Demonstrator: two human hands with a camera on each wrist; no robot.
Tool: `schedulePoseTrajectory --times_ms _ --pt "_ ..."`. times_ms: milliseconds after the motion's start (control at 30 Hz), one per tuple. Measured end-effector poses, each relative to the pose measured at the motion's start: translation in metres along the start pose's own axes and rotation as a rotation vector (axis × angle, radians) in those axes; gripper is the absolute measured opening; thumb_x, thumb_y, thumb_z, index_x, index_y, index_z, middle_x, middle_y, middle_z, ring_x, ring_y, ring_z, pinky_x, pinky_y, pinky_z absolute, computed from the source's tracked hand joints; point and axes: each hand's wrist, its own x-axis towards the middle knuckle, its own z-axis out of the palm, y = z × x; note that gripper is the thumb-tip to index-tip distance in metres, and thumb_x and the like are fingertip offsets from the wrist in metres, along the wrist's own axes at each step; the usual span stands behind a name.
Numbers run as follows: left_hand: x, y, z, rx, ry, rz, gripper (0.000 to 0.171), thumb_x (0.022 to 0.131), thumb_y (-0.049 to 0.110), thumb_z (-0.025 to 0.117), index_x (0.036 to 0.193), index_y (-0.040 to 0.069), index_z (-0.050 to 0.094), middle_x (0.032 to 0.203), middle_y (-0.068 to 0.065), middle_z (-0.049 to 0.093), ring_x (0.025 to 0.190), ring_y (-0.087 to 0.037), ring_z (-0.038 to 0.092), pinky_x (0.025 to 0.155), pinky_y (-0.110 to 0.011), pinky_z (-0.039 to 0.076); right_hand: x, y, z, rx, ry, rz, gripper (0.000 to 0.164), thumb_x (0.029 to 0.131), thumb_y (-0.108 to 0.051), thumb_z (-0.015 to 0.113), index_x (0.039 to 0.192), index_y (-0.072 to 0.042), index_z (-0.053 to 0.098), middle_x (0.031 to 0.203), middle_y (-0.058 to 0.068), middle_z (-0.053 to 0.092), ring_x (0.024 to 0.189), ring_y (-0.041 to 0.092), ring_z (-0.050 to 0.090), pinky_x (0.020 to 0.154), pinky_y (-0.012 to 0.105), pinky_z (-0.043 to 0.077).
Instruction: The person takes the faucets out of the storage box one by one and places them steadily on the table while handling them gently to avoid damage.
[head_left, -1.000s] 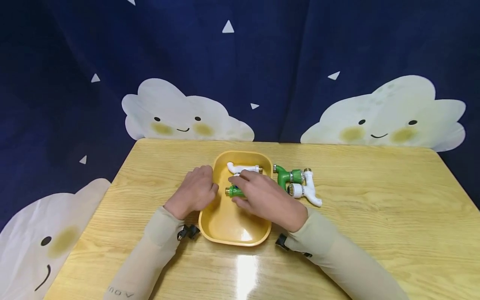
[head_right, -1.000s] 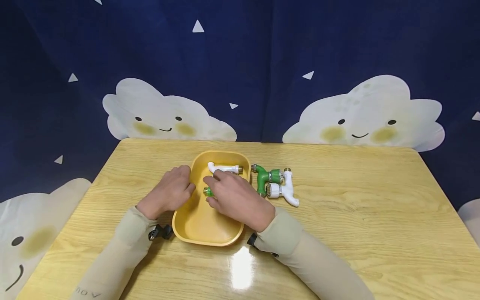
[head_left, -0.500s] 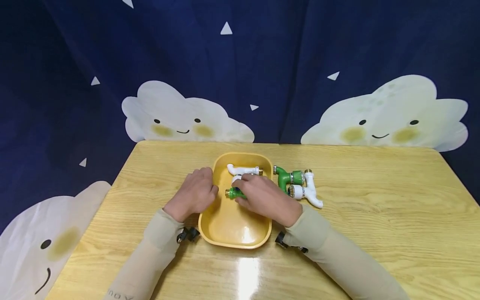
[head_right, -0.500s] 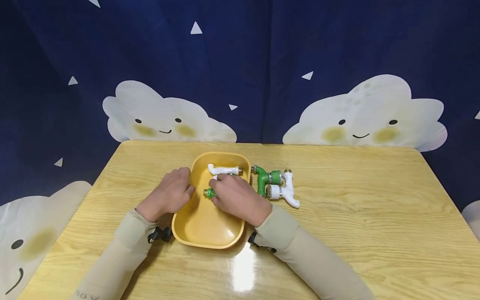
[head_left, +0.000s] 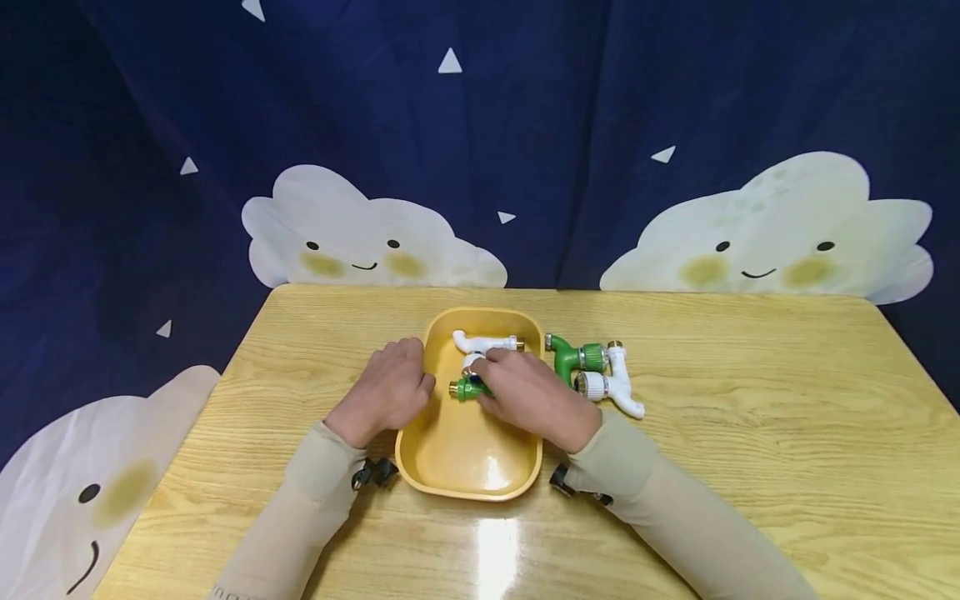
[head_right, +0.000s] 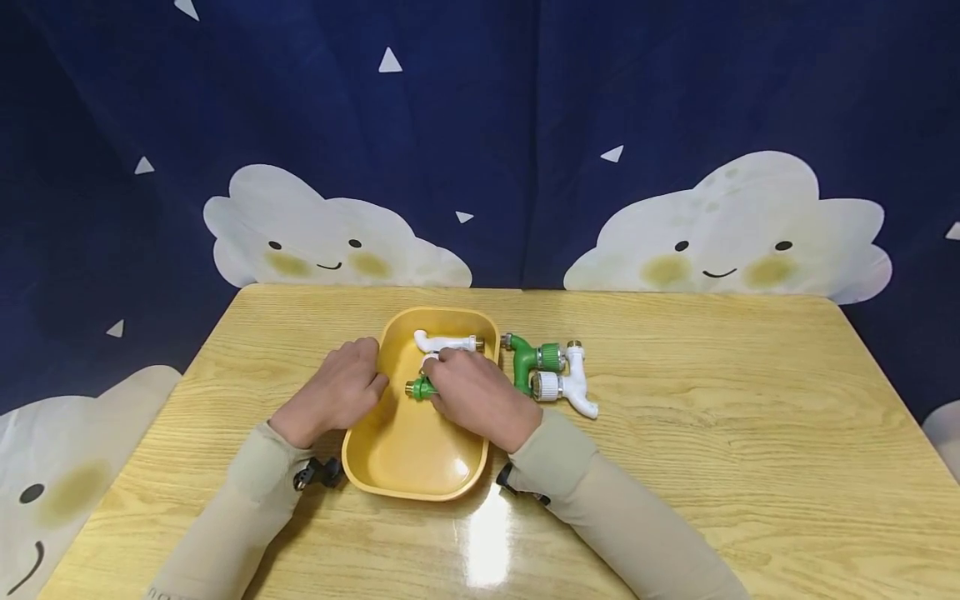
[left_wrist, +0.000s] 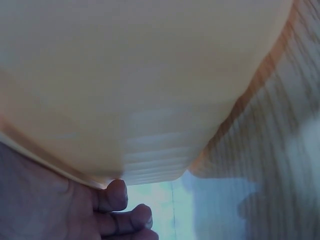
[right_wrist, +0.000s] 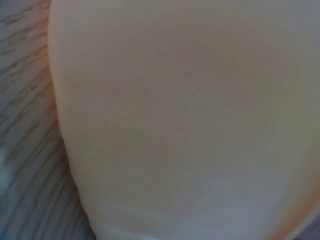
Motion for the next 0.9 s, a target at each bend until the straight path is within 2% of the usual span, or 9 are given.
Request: schedulePoseTrajectory --times_ms 267,567,900 --pt "-0.0013 -0.0004 0.0019 -0.013 -0.003 -0.001 0.020 0.099 0.021 0.045 0.103 0.002 0.050 0.092 -0.010 0.050 0.087 -0.028 0.047 0.079 -0.037 0.038 -0.0018 -0.0008 0.0018 -0.004 -0.069 0.024 0.016 0.089 -0.018 0.079 0.099 -0.007 0.074 0.096 0.007 0.069 0.078 0.019 0.065 0.066 0.033 0.055" --pt "-0.0007 -0.0002 0.0015 -0.023 -0.002 0.003 0.020 0.098 0.021 0.046 0.103 0.002 0.050 0.092 -0.011 0.051 0.086 -0.027 0.047 0.078 -0.037 0.038 -0.0035 -0.0018 0.0001 -0.021 -0.097 0.101 0.023 0.087 -0.019 0.082 0.104 -0.005 0.075 0.102 0.010 0.070 0.086 0.022 0.065 0.073 0.039 0.057" --pt "0.0005 0.0009 -0.0024 -0.023 -0.020 -0.013 0.023 0.099 0.020 0.045 0.107 0.000 0.051 0.092 -0.011 0.051 0.085 -0.027 0.047 0.078 -0.037 0.038 -0.0059 -0.0041 0.0021 -0.065 -0.054 0.128 0.025 0.089 -0.012 0.079 0.111 -0.002 0.074 0.101 0.013 0.067 0.090 0.028 0.065 0.076 0.043 0.057"
